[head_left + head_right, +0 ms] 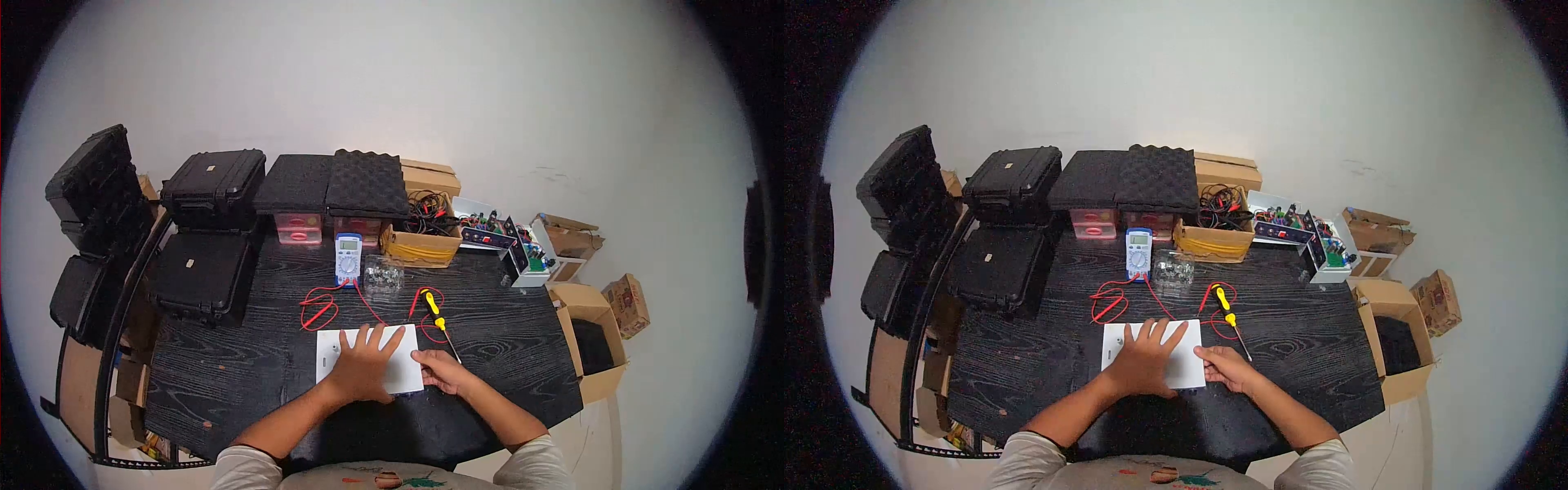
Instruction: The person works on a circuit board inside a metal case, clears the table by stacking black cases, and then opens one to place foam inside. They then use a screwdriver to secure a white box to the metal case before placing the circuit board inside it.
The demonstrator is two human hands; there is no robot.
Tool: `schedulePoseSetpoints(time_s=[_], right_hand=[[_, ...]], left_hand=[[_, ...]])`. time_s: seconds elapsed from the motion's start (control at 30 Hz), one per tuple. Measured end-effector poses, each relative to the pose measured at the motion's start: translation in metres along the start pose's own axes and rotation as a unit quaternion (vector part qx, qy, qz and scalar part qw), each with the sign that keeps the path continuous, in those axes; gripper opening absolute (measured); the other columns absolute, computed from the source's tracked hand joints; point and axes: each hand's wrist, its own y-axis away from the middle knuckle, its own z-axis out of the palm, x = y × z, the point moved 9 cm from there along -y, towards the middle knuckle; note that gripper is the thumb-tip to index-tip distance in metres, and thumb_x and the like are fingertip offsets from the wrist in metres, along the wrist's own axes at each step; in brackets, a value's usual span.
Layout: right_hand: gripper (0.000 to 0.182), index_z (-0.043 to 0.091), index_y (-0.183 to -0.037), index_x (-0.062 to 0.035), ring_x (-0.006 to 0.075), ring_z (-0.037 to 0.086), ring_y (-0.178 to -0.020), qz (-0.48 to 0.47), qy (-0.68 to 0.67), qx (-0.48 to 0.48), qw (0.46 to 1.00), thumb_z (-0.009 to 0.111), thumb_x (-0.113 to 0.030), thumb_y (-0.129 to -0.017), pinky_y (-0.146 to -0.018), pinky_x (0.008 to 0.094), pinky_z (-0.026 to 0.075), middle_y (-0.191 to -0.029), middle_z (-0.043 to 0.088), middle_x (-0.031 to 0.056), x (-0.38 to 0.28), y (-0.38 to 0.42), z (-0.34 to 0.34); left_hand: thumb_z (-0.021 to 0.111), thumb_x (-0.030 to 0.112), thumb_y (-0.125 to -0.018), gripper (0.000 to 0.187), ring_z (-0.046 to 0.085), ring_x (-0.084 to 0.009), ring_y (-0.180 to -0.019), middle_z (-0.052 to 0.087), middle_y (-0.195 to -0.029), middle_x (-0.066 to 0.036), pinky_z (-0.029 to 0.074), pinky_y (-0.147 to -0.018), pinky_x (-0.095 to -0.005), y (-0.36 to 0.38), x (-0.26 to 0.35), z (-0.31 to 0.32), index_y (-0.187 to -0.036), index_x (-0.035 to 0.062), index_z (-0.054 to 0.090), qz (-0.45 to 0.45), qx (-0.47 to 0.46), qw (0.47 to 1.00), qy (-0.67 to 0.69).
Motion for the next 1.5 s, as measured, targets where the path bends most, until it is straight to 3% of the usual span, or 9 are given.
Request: schedulePoseSetpoints(time_s=[0.1, 0.2, 0.23, 0.33, 0.57, 0.9, 1.17, 1.3, 1.5], right_hand=[[0.048, 0.062, -0.108, -0.0076, 0.0078, 0.066, -0.074, -0.018, 0.000, 0.008, 1.000, 0.071, -0.053, -0.098, -0.070, 0.0248, 0.060, -0.090, 0.067, -0.0011, 0.001, 0.001, -0.003], [0.041, 0.063, -0.108, -0.0088, 0.0076, 0.067, -0.073, -0.009, -0.133, -0.037, 0.990, 0.063, -0.049, -0.104, -0.069, 0.0252, 0.058, -0.090, 0.068, -0.0015, -0.006, 0.001, 0.004], [0.033, 0.063, -0.108, -0.0117, 0.0080, 0.067, -0.073, -0.032, -0.158, -0.032, 0.986, 0.054, -0.044, -0.110, -0.067, 0.0253, 0.057, -0.089, 0.067, -0.0021, -0.014, -0.001, 0.003], [0.029, 0.063, -0.109, -0.0132, 0.0092, 0.067, -0.075, -0.082, -0.143, 0.015, 0.986, 0.053, -0.040, -0.111, -0.070, 0.0270, 0.058, -0.091, 0.068, -0.0020, -0.030, -0.013, -0.003], [0.022, 0.062, -0.108, -0.0139, 0.0089, 0.067, -0.080, -0.095, -0.168, -0.031, 0.981, 0.058, -0.036, -0.110, -0.073, 0.0261, 0.057, -0.092, 0.067, -0.0029, -0.031, -0.013, 0.004], [0.037, 0.066, -0.098, -0.0138, 0.0089, 0.065, -0.068, -0.023, -0.142, 0.037, 0.989, 0.067, -0.050, -0.102, -0.066, 0.0247, 0.057, -0.084, 0.066, -0.0044, -0.021, -0.010, -0.001], [0.050, 0.067, -0.099, -0.0154, 0.0073, 0.064, -0.071, -0.017, -0.074, 0.051, 0.996, 0.067, -0.065, -0.095, -0.069, 0.0265, 0.057, -0.084, 0.066, -0.0054, -0.031, -0.001, 0.006], [0.047, 0.068, -0.100, -0.0153, 0.0057, 0.064, -0.071, -0.037, -0.025, 0.036, 0.998, 0.069, -0.062, -0.096, -0.065, 0.0235, 0.054, -0.083, 0.066, -0.0059, -0.037, -0.005, 0.014], [0.048, 0.068, -0.104, -0.0110, 0.0045, 0.064, -0.072, -0.054, -0.001, 0.027, 0.998, 0.072, -0.058, -0.096, -0.060, 0.0202, 0.052, -0.084, 0.065, -0.0062, -0.048, -0.006, 0.014]], left_hand=[[0.098, 0.054, -0.047, 0.141, 0.048, -0.0451, -0.137, 0.046, -0.148, -0.025, 0.040, -0.101, -0.0788, 0.002, 0.006, -0.009, -0.162, 0.0091, 0.031, 0.006, -0.003, 1.000, -0.008], [0.098, 0.054, -0.047, 0.142, 0.047, -0.0438, -0.137, 0.046, -0.149, -0.025, 0.040, -0.103, -0.0784, 0.002, 0.008, -0.014, -0.162, 0.0073, 0.030, 0.004, -0.014, 1.000, -0.003], [0.098, 0.054, -0.047, 0.142, 0.047, -0.0432, -0.138, 0.046, -0.149, -0.024, 0.039, -0.103, -0.0784, 0.001, 0.010, -0.012, -0.162, 0.0069, 0.029, 0.008, -0.023, 1.000, -0.003], [0.098, 0.054, -0.049, 0.143, 0.045, -0.0419, -0.141, 0.044, -0.151, -0.024, 0.038, -0.106, -0.0779, 0.000, 0.014, -0.007, -0.163, 0.0063, 0.027, 0.013, -0.047, 0.999, -0.010], [0.097, 0.057, -0.052, 0.146, 0.039, -0.0419, -0.145, 0.038, -0.156, -0.024, 0.034, -0.114, -0.0727, 0.002, 0.005, -0.013, -0.165, 0.0067, 0.020, -0.006, -0.095, 0.995, 0.009], [0.096, 0.060, -0.052, 0.148, 0.038, -0.0421, -0.145, 0.036, -0.157, -0.023, 0.031, -0.115, -0.0726, 0.000, 0.009, 0.003, -0.165, 0.0028, 0.018, -0.011, -0.122, 0.992, -0.035], [0.097, 0.052, -0.043, 0.145, 0.049, -0.0441, -0.133, 0.045, -0.147, -0.023, 0.037, -0.105, -0.0777, -0.002, 0.023, -0.005, -0.162, 0.0064, 0.028, 0.018, -0.069, 0.997, -0.043], [0.097, 0.052, -0.042, 0.140, 0.054, -0.0443, -0.125, 0.050, -0.140, -0.022, 0.043, -0.098, -0.0766, -0.003, 0.022, -0.011, -0.160, 0.0100, 0.034, 0.023, -0.033, 0.998, -0.055], [0.095, 0.062, -0.043, 0.138, 0.051, -0.0428, -0.131, 0.048, -0.145, -0.023, 0.040, -0.104, -0.0724, 0.001, 0.019, -0.008, -0.155, 0.0034, 0.039, 0.028, 0.010, 0.998, -0.050]])
